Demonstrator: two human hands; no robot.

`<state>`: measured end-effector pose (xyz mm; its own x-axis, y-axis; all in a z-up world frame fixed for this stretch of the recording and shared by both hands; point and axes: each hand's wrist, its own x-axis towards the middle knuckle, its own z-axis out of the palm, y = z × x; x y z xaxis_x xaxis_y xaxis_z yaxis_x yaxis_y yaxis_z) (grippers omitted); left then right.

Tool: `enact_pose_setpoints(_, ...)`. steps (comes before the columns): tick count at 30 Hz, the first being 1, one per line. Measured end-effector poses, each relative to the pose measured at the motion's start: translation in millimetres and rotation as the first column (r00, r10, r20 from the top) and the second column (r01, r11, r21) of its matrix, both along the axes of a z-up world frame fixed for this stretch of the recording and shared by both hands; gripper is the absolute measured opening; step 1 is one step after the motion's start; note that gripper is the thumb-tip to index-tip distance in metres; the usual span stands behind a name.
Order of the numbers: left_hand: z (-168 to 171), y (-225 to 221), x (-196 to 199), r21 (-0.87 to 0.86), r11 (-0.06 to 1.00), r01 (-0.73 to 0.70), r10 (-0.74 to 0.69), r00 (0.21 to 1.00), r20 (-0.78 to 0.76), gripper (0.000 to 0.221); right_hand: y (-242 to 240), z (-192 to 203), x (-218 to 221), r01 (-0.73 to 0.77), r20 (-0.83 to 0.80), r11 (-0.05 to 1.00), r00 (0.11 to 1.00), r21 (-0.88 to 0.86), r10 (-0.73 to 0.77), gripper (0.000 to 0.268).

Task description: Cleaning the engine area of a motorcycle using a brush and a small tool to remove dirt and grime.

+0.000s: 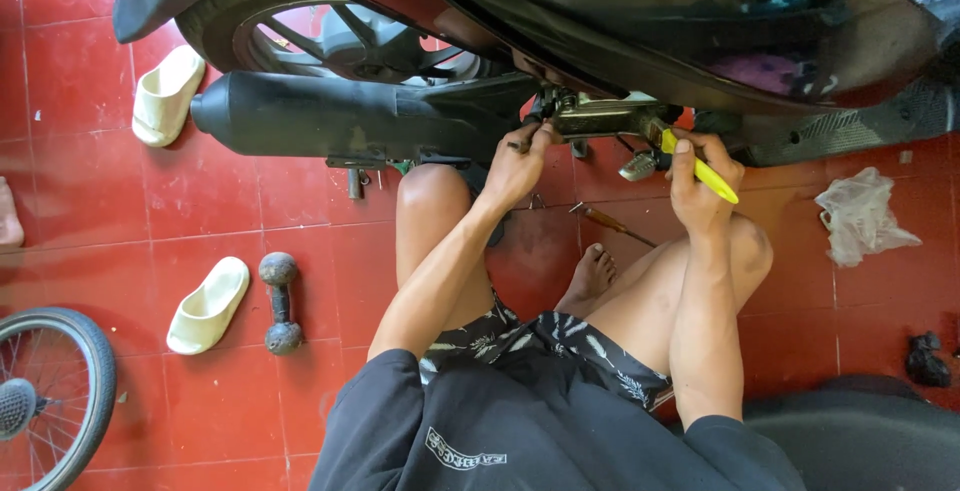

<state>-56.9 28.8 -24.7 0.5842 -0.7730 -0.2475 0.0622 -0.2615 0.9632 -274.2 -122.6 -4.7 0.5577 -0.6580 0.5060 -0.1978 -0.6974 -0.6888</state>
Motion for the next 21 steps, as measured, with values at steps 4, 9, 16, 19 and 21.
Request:
enact_pose_setpoints(4,-13.0,-4.9,-13.4,-0.069,0.997,-0.045,0.048,0.998,0.032,0.037,-4.0,-4.2,-1.0,0.0,-0.005,1.0,1.0,0.014,0.0,0.021)
enact_pose_setpoints(9,-1.4,-5.7,-37.3,-0.063,0.992,-0.112,0.113,0.993,0.017,0.041,-4.9,-8.0,-1.0,0.028,0.008,1.0,1.0,0.009,-0.028,0.021)
enact_pose_setpoints(16,-9.5,-9.1,-58.7,-0.084,0.985,-0.151,0.152,0.988,0.002,0.04,-9.7,-17.4,-1.5,0.029,0.041,1.0,0.999,-0.008,-0.029,0.021)
enact_pose_setpoints(19,-9.8,-9.8,-59.2,-0.123,0.984,-0.126,0.124,0.992,-0.022,0.041,-14.1,-22.4,-1.5,0.041,0.04,0.999,0.998,-0.005,-0.041,0.022)
enact_pose_setpoints(21,-2.3,-7.5,-60.2,-0.107,0.99,-0.097,0.096,0.995,-0.012,0.043,-15.6,-27.3,-3.8,0.056,0.033,0.998,0.998,-0.001,-0.056,0.022)
